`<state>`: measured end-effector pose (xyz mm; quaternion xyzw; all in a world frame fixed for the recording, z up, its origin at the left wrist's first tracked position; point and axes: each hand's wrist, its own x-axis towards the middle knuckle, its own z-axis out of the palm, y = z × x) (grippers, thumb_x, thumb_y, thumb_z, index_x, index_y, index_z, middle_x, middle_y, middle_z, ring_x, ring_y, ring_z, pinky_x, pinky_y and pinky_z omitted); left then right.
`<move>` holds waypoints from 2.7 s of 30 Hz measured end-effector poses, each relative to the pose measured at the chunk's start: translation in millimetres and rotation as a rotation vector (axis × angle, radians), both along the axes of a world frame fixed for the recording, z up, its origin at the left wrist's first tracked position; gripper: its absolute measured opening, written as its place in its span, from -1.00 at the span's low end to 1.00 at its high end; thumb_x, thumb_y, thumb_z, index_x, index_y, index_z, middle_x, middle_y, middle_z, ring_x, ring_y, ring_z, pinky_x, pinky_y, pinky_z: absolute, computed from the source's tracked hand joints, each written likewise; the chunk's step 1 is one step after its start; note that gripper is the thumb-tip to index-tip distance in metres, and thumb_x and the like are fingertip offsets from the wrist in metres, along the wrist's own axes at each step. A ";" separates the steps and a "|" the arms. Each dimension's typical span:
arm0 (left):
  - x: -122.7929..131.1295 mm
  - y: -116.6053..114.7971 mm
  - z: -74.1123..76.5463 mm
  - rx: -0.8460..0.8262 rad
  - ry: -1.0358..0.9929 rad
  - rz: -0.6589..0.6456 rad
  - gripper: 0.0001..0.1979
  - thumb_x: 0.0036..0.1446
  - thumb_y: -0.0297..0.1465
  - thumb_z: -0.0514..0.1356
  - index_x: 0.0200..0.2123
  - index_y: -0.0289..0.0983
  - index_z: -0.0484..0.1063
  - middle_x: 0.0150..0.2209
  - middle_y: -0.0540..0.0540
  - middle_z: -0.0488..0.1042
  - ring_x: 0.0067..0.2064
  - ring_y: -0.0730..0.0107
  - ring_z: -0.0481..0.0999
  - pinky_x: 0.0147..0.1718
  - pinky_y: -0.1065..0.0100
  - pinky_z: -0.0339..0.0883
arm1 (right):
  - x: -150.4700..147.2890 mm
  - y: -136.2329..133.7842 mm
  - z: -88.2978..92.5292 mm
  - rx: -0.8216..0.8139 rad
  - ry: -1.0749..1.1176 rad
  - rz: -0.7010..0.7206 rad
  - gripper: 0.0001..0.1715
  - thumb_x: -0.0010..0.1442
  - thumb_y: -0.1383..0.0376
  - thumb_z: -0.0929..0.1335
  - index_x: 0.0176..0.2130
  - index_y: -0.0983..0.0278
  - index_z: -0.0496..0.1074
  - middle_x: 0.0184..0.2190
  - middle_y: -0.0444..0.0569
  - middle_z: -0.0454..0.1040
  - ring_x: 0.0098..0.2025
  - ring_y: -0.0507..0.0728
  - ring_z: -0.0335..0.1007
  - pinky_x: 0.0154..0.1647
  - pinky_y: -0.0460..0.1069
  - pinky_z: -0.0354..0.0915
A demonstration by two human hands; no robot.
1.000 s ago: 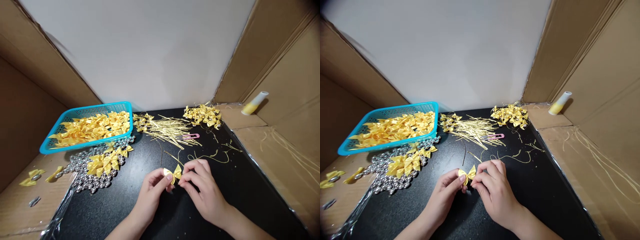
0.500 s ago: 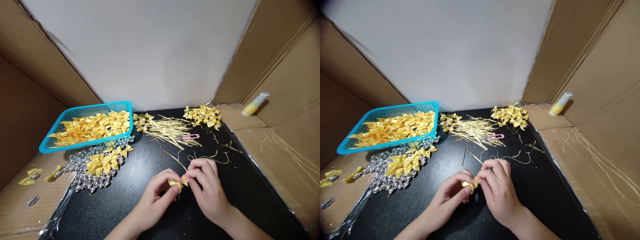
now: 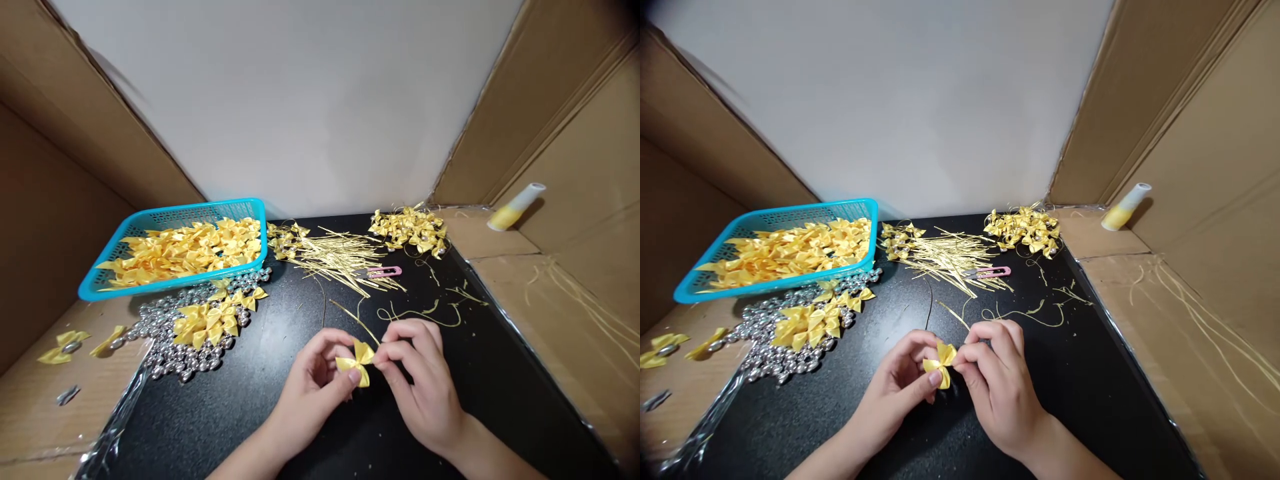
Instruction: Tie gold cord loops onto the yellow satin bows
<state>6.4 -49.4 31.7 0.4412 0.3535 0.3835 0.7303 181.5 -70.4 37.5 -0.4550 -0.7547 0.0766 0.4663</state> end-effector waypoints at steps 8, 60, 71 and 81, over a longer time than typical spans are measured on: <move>-1.3 -3.1 2.4 0.074 0.029 0.025 -0.77 0.17 -0.29 0.27 -0.23 -0.21 0.25 -0.47 0.09 0.29 -0.46 0.56 0.23 -0.48 0.53 0.18 | 0.3 -3.2 -0.5 -0.005 -0.002 0.031 -0.80 0.23 0.52 0.25 -0.30 0.24 0.34 -0.30 -0.04 0.29 -0.19 0.14 0.19 -0.15 0.06 0.16; -10.5 -0.6 6.0 0.268 0.033 0.023 -0.85 0.24 -0.38 0.21 -0.21 -0.16 0.24 -0.38 0.05 0.35 -0.38 0.48 0.28 -0.36 0.47 0.21 | -28.8 -2.7 -10.9 -0.941 0.883 0.355 -0.57 0.15 -0.02 0.39 -0.42 0.27 0.30 -0.51 -0.17 0.23 -0.44 0.01 0.11 -0.41 -0.09 0.11; -11.2 0.2 5.6 0.749 0.339 0.161 -0.76 0.15 -0.60 0.19 -0.19 -0.15 0.44 -0.37 -0.01 0.48 -0.35 0.44 0.45 -0.32 0.45 0.34 | -28.7 -6.7 -20.4 -0.788 0.736 0.242 -0.73 0.29 0.14 0.29 -0.34 0.27 0.36 -0.38 -0.09 0.34 -0.30 0.07 0.29 -0.22 -0.05 0.28; -7.9 0.7 -0.1 0.749 0.459 0.324 -0.72 0.05 -0.63 0.25 -0.23 -0.17 0.37 -0.38 0.09 0.50 -0.41 0.53 0.52 -0.38 0.55 0.44 | -33.4 -12.1 -21.8 -0.561 0.592 0.133 -0.77 0.34 0.27 0.22 -0.37 0.26 0.30 -0.38 -0.07 0.35 -0.31 0.07 0.32 -0.27 -0.07 0.27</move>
